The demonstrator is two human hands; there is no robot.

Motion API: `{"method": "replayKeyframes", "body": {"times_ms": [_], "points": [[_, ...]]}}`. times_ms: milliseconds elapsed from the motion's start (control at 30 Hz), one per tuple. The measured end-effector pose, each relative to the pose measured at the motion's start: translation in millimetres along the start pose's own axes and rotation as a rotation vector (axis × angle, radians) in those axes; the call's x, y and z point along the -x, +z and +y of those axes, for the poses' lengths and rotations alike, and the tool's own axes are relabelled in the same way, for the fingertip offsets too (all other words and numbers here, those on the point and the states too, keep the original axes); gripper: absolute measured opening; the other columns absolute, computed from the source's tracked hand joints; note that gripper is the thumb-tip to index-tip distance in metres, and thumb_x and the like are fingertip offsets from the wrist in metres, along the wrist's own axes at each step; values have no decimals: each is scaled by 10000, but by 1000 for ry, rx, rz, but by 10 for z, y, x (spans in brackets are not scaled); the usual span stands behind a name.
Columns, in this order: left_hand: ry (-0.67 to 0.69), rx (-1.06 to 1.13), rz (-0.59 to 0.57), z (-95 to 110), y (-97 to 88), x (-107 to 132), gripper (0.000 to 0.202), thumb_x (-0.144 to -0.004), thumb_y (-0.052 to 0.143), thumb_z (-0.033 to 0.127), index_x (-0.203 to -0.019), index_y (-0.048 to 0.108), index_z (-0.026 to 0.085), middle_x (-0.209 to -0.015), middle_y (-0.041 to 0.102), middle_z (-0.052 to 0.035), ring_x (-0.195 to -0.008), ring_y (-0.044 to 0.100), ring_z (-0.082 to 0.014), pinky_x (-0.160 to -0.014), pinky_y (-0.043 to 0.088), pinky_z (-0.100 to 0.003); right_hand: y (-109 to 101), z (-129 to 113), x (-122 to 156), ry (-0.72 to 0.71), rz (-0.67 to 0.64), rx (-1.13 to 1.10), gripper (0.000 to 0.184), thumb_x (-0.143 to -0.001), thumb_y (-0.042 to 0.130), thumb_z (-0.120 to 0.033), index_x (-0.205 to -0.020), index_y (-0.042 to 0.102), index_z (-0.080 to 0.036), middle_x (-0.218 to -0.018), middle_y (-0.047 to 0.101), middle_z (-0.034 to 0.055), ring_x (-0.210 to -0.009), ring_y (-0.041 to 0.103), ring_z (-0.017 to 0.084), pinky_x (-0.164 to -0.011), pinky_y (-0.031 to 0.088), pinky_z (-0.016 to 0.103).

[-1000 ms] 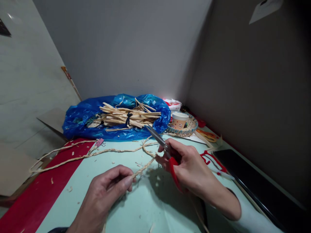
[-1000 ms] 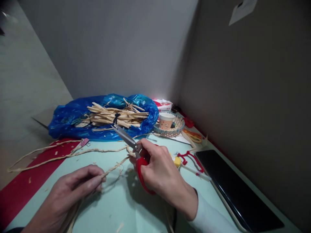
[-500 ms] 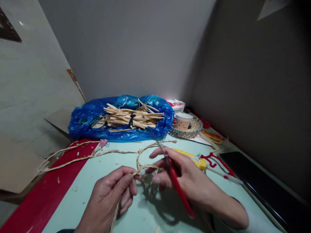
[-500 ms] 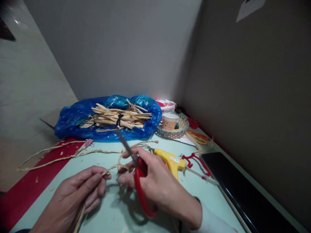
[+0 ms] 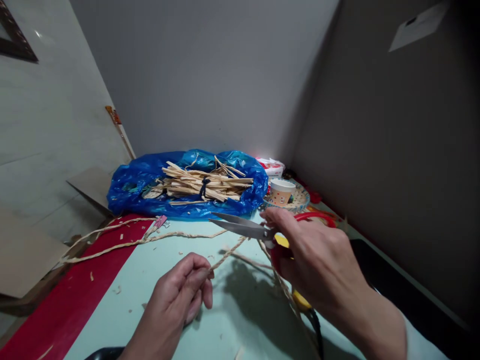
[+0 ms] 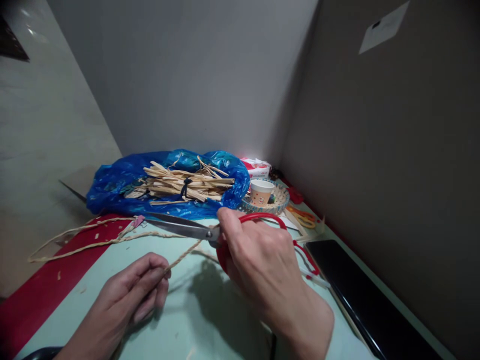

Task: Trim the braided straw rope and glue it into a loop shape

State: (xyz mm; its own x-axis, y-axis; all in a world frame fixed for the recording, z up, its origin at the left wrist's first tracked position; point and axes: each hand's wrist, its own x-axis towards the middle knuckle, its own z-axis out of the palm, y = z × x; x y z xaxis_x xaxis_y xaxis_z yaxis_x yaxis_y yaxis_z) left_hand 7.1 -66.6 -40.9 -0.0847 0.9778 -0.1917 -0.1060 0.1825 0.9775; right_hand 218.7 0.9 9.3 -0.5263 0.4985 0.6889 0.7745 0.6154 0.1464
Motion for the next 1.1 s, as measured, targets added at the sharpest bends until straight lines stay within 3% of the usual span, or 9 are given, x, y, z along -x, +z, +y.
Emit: {"method": "replayKeyframes", "body": {"times_ms": [133,200,267,367,533,667,767,933,1100], "points": [[4,109,-47,-28,39,26,253,-816,677,426,-758,599,193,-525,595,38,-369,304,-37,-393,181,-196,-148,-112,-432,-178,96,46,266,-873,417,-89,-1099,545,-144,-675,627,13,-572,517,161,-556,257,306],[1,156,-62,-30,47,45,280,-803,684,448,-745,596,189,-499,589,38,-354,290,-32,-376,184,-183,-143,-155,-751,-293,102,-31,212,-885,407,-99,-1016,552,-182,-716,627,11,-634,515,162,-566,244,303],[-16,189,-69,-22,41,53,281,-801,683,453,-763,597,188,-497,589,39,-361,242,-23,-366,169,-159,-22,-155,-1046,-340,-46,-161,252,-885,464,-161,-1127,517,-204,-754,623,-5,-658,506,155,-567,233,290],[-27,231,-57,-9,12,20,275,-804,680,437,-753,585,183,-499,577,49,-380,149,-12,-352,124,-132,309,-71,-1267,-145,-247,-254,235,-878,495,-205,-1111,521,-192,-763,622,18,-606,476,147,-544,208,280],[-26,299,-38,-18,-40,-69,286,-798,676,439,-756,594,169,-516,577,39,-385,121,-8,-331,113,-126,607,59,-827,-15,-278,-286,231,-853,436,-99,-1065,477,-178,-784,623,33,-636,509,154,-569,267,261],[-24,321,-22,-7,-35,-50,216,-834,649,370,-794,616,160,-572,592,22,-411,157,-16,-358,147,-131,487,-10,-187,23,-338,-372,210,-823,427,-92,-1003,445,-200,-740,606,-2,-606,523,139,-571,312,240],[-22,317,-17,-1,-11,-14,182,-822,664,344,-818,622,167,-583,604,17,-422,168,-23,-371,157,-144,387,-93,103,-7,-515,-394,179,-726,468,-118,-866,442,-227,-647,556,-25,-556,479,151,-535,257,271],[1,264,1,5,22,35,191,-807,691,351,-809,631,170,-600,638,0,-422,195,-25,-381,177,-167,294,-133,146,11,-549,-267,204,-640,487,-191,-837,456,-233,-632,535,-4,-546,441,173,-524,152,307],[-21,237,47,41,44,58,244,-776,721,376,-869,648,162,-592,652,-13,-422,219,-24,-398,185,-184,268,-119,118,-19,-548,-231,216,-656,482,-216,-872,484,-234,-680,566,19,-595,478,191,-536,141,306]]}}
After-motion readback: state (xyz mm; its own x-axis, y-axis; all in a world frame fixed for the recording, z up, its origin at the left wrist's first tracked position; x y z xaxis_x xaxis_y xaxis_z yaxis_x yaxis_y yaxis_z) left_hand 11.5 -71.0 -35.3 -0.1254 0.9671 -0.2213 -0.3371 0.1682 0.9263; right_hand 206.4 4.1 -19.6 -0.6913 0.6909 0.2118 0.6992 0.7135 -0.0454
